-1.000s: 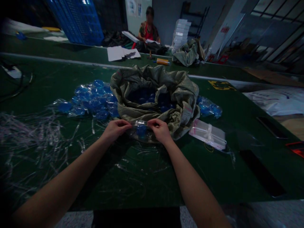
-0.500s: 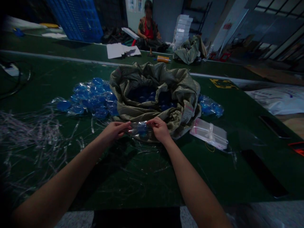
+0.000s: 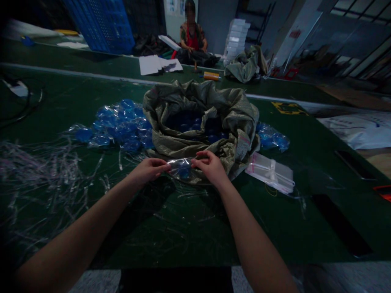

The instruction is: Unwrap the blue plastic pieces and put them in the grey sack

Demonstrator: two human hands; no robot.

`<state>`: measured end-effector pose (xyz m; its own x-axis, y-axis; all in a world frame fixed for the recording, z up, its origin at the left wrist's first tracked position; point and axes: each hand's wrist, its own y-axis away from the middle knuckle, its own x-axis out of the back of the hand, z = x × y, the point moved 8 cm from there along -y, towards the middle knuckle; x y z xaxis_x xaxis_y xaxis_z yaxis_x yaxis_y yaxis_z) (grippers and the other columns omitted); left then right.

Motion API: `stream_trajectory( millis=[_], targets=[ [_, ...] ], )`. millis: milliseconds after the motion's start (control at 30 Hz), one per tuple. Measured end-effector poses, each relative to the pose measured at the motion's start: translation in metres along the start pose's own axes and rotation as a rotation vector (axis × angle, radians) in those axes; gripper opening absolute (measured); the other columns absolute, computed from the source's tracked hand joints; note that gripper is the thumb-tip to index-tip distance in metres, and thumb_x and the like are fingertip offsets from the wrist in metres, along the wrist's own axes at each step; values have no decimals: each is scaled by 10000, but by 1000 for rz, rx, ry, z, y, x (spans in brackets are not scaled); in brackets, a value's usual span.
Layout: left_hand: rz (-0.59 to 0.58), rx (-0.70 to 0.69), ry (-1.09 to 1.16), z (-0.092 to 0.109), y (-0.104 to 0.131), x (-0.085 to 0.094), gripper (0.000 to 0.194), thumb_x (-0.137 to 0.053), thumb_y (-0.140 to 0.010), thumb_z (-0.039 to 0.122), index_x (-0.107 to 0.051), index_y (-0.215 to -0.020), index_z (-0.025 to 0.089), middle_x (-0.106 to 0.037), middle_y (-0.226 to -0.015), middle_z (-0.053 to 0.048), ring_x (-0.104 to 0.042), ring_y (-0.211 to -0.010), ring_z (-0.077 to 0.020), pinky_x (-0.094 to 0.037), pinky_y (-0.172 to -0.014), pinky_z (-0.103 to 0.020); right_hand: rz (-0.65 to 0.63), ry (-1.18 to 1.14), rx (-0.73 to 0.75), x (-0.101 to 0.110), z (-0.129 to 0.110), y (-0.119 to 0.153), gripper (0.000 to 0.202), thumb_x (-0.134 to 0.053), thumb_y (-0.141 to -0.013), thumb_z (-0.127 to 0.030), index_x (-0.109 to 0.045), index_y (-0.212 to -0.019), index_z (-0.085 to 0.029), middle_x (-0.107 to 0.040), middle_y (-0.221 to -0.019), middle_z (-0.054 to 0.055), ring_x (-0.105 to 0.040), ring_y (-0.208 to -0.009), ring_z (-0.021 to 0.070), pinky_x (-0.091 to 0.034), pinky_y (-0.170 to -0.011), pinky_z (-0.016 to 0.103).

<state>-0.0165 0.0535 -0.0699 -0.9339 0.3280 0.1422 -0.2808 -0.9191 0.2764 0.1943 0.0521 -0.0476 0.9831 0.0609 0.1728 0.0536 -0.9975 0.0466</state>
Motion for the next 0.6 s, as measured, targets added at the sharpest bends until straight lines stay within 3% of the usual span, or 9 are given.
stream_trajectory(
  millis=[167, 600],
  targets=[
    [-24, -23, -51, 2, 2, 0, 252, -705, -672, 409, -733, -768, 177, -657, -648, -29, -403, -451, -73, -260, -413, -195, -52, -18, -51, 0, -2, 4, 463, -754, -645, -321, -573, -1050, -190, -718, -736, 8, -590, -542, 117, -424, -508, 229],
    [-67, 27, -157, -4, 3, 3, 285, -712, -643, 388, -718, -819, 165, -543, -551, 32, -383, -463, -74, -248, -437, -202, -195, 67, -89, -3, -6, 12, 495, -766, -636, -284, -583, -1085, -183, -733, -738, 8, -631, -611, 132, -441, -562, 228]
  ],
)
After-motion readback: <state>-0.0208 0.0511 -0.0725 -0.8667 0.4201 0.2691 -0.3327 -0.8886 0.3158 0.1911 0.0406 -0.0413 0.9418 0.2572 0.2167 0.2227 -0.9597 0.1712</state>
